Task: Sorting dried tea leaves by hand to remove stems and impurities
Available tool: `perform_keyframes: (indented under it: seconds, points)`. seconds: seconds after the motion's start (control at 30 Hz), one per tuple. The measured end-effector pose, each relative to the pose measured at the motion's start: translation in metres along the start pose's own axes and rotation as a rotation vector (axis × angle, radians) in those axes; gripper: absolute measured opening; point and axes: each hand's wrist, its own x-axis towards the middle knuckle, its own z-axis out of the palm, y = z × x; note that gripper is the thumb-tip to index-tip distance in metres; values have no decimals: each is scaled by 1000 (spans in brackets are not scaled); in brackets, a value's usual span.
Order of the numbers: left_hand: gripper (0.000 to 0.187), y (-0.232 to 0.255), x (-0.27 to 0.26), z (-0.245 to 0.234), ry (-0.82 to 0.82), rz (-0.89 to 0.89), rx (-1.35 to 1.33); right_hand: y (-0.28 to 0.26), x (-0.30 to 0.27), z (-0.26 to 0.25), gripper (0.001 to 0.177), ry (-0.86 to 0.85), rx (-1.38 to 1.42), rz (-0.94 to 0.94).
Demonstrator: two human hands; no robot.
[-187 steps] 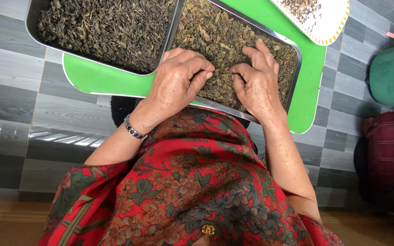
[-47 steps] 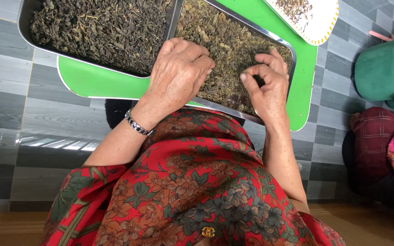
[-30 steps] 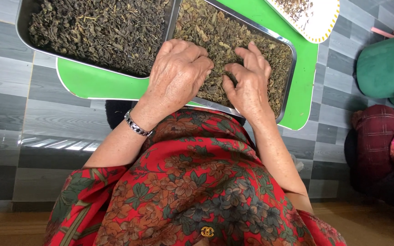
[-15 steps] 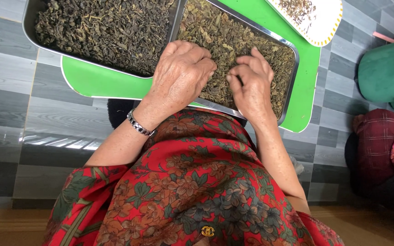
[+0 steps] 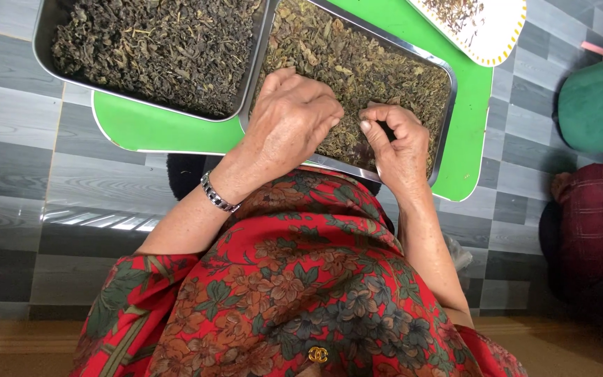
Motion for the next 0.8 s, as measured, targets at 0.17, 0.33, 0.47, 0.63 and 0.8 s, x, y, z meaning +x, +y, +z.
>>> perform_keyframes:
  seconds: [0.17,0.33,0.47,0.63,0.8]
  points:
    - [4,0,2,11,-20,-17,-1,-1,1,0,1,-20,-25,-25]
    - [11,0,2,22,-38,-21,-25,-4,1,-1,4,-54,-71,-41]
    - [7,1,0,15,-50,-31,-63,-3,1,-1,5,-59,-85,-68]
    - [4,1,-2,14,-32,-38,-102,-5,1,0,3,-7,-14,-12]
    - [5,0,-2,14,-33,-33,-114,-11,0,1,4,-25,98,39]
